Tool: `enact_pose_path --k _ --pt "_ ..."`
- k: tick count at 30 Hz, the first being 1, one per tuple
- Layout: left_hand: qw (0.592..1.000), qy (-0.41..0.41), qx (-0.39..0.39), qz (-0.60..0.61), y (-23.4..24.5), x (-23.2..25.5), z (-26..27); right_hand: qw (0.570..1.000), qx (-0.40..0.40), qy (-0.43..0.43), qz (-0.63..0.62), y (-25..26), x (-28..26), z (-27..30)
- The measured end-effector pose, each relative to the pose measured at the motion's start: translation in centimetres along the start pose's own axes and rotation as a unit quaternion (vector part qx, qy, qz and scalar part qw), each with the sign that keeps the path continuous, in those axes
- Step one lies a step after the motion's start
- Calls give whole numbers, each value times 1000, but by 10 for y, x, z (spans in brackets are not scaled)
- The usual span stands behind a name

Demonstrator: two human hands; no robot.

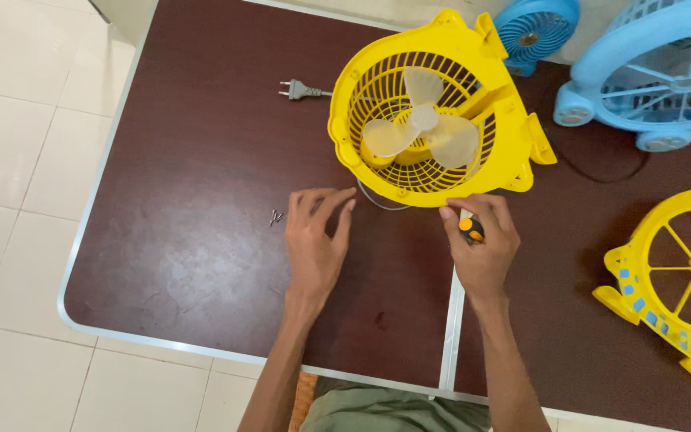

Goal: The person disassembles a yellow desk fan by removing the front grille, fan blades, and rear grille using a screwdriver. The components are placed on the table.

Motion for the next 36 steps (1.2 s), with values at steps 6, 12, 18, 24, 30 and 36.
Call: enact_pose_path --k 6,12,18,24,30,36 --pt "995 -82 -54 0 -17 24 -14 994 -82 3 73 24 -6 -26" --pt "987 -115 -89 -67 -26 28 -9 980 -162 -6 111 30 -5 -26" --pt "982 -130 -105 -88 -21 32 -2 979 -182 11 89 42 -7 -21" --pt "976 -109 -177 -63 -18 49 -11 974 -189 -4 122 59 -15 -15" --pt "975 -151 -162 -37 -38 67 -19 970 -195 -36 139 77 -26 -8" --pt "955 -140 -237 -108 -73 80 -4 953 -266 -92 115 98 -36 2"
Point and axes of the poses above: each hand's wrist, its own z-axis away from the middle knuckle, its own y-axis out of the back of the hand, x = y × z, the point moved 1 cm from there along -z, towards the middle knuckle, and after that the axes turned 3 degrees about -z, right-handed, at the moved point
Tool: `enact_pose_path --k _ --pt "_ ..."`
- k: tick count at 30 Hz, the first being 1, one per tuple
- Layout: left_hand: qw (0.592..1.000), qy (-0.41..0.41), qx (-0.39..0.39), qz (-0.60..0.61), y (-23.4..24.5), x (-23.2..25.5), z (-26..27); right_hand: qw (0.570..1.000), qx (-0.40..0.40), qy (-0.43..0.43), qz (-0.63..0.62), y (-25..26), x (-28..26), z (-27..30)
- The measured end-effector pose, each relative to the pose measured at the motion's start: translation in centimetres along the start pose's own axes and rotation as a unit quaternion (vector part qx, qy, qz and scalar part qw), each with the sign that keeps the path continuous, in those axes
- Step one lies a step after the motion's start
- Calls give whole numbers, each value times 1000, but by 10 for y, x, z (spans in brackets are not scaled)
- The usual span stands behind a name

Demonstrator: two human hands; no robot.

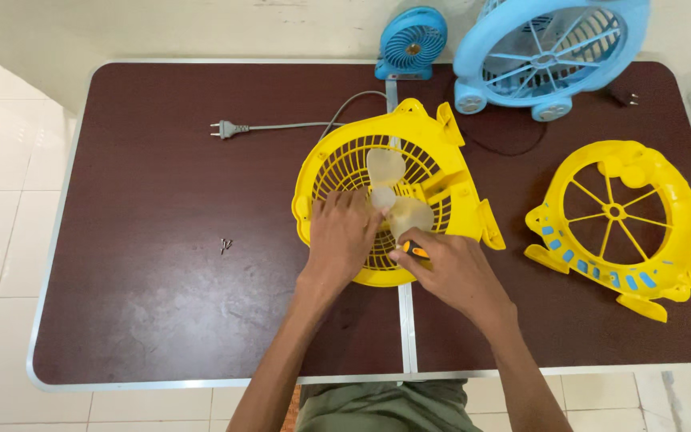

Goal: The person disassembles a yellow desk fan by removing the front grille, fan blades, and rear grille using a screwdriver. The components are placed on the table.

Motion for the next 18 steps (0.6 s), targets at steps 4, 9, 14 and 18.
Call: enact_pose_path --k 4,9,14,18 --pt "999 -23 40 9 -14 3 3 999 -17 5 -34 5 4 2" --pt "999 15 -10 30 -29 -14 -15 998 57 -8 -31 9 13 -22" --pt "995 23 -84 44 -31 -21 -24 994 81 -48 -47 9 21 -52" --pt "990 45 -83 102 -35 -24 -30 994 47 -69 -68 -3 32 -70"
Point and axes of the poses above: each hand's wrist, its own z-axis away from the middle knuckle, its own y-axis out of the back of the hand, x = y × z, the point moved 1 cm from there along -z, towards the middle knuckle, and after that the axes turned 3 degrees about -z, right-handed, at the moved point
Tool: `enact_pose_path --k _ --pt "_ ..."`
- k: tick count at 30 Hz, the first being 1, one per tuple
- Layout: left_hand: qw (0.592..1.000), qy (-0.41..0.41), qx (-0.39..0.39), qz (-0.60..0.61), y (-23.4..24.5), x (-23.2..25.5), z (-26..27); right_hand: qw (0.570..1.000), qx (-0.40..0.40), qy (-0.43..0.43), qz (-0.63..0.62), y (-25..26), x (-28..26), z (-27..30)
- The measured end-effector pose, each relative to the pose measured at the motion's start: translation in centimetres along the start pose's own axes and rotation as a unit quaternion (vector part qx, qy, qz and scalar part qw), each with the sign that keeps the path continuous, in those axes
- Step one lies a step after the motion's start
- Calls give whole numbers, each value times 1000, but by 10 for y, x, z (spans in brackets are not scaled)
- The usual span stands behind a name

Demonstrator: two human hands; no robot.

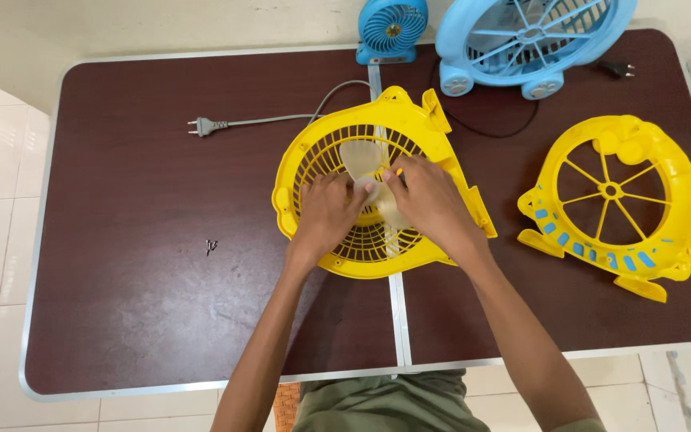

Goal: The person disassembles a yellow desk fan by removing the front grille, fan blades, and rear grille using a screwdriver. The components are placed on the table.

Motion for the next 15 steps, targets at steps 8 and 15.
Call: enact_pose_path --k 8,15 --pt "998 13 6 64 -3 -6 -2 997 5 67 32 -5 23 -25" --pt "995 29 -10 93 -3 -6 -4 990 -133 -44 -11 -28 38 -39"
Point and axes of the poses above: each hand's wrist, its own z-axis away from the middle knuckle, its own y-axis out of the back of the hand, x = y × z, the point moved 1 cm from there along -z, towards the middle knuckle, and after that the axes turned 3 degrees about -z, right-handed, at the moved point
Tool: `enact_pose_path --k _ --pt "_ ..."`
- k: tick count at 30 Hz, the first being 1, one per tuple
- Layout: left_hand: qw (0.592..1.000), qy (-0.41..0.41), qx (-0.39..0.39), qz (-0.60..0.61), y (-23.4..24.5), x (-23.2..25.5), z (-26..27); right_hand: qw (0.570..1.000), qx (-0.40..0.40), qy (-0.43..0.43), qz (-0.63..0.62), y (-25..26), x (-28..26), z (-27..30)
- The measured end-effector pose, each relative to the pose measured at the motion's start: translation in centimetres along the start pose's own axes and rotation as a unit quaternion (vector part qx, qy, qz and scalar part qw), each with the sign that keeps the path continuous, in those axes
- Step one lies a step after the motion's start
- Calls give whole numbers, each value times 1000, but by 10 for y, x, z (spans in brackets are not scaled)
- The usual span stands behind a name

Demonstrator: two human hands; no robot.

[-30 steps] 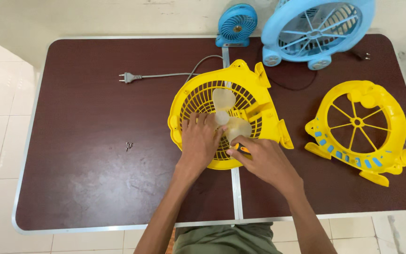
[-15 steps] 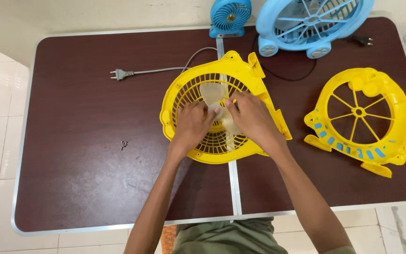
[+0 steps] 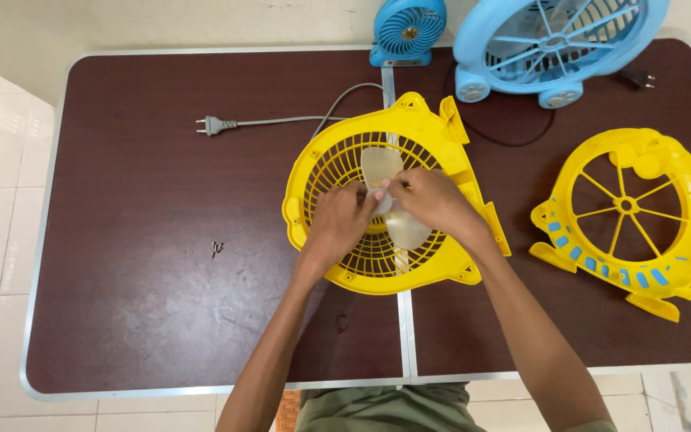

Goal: The person disassembles a yellow desk fan by removing the front grille, fan blades, and rear grille using a screwdriver. The components are placed on the table.

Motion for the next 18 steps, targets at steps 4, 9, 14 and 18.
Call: enact_pose_path --k 4,9,14,18 --pt "997 55 -49 39 3 -2 1 993 -53 -63 -78 -3 11 -6" --pt "997 45 -57 -3 -4 -6 -2 970 -90 -66 -215 -8 19 -8" --pt "996 39 -75 -15 -11 -12 -4 988 -85 -110 -72 -9 10 -5" --pt "991 58 -113 -37 -15 -16 -4 989 -74 -115 -56 -11 5 -3"
Point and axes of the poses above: each hand's wrist, its own z-axis away from the middle knuckle, its own y-axis out of the back of the hand, x = y × z, the point moved 1 cm from there along -z, towards the middle knuckle, and after that the axes turned 3 degrees about -z, right-handed, at the moved point
